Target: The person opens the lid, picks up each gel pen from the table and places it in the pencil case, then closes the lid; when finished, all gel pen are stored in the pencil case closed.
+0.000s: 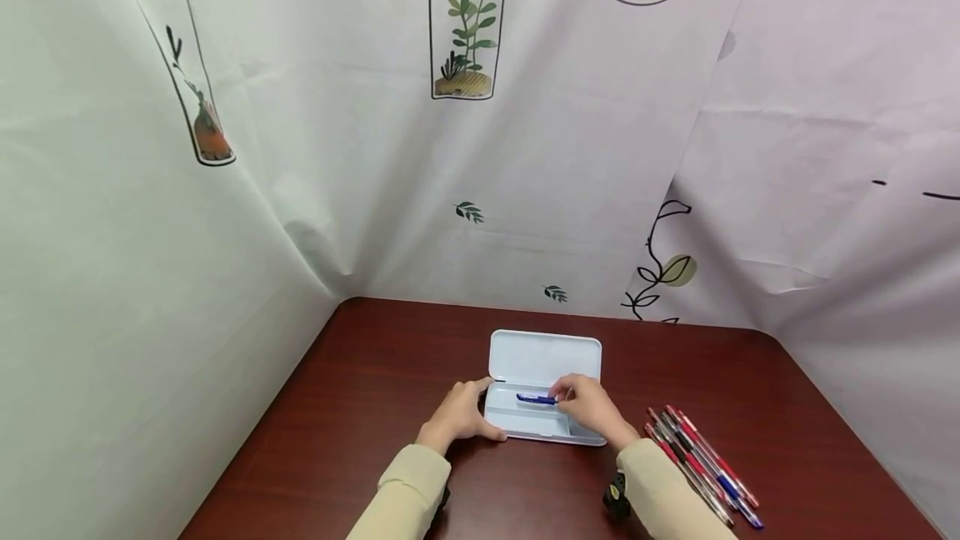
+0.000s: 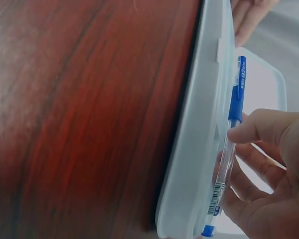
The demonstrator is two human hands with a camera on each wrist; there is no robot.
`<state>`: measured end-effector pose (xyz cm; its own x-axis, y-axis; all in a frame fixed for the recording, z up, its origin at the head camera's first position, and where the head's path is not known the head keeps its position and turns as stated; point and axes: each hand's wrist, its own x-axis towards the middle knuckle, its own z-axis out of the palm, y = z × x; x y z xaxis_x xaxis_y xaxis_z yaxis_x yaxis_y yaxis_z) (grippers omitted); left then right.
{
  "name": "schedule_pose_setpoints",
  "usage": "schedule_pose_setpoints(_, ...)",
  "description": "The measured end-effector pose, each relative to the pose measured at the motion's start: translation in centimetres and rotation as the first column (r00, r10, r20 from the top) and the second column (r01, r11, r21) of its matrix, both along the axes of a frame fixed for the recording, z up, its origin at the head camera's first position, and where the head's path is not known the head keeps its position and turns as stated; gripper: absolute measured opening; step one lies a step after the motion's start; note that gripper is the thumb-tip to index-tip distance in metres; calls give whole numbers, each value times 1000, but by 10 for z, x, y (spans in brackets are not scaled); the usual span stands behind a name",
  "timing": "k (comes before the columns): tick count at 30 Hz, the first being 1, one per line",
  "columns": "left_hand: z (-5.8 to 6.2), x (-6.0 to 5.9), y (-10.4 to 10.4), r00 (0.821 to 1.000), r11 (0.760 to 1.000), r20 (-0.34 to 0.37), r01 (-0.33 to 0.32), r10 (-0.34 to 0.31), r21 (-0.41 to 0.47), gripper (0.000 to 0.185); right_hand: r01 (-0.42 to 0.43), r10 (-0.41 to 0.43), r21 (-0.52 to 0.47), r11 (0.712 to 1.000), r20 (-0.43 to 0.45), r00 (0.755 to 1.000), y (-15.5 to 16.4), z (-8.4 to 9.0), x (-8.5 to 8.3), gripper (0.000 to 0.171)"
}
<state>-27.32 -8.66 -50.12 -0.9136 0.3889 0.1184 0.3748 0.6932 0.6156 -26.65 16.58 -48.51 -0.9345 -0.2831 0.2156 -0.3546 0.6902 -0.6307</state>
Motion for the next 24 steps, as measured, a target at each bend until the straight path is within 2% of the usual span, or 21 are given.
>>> schedule_pose_setpoints(11,-2,0,0,1000,1000,-1,2,-2,5,94,13,-15,28,1000,63,998,-11,-4,1,11)
schedule_pose_setpoints(18,-2,0,0,1000,1000,-11,10,-10,3,94,37,-36,-7,999,45,998,-4,1,3,15)
schedule_pose_setpoints(24,-1,-1,-1,1000,1000,-9,4,-4,2,94,105,-102,-52,993,53,993,2,7,4,18)
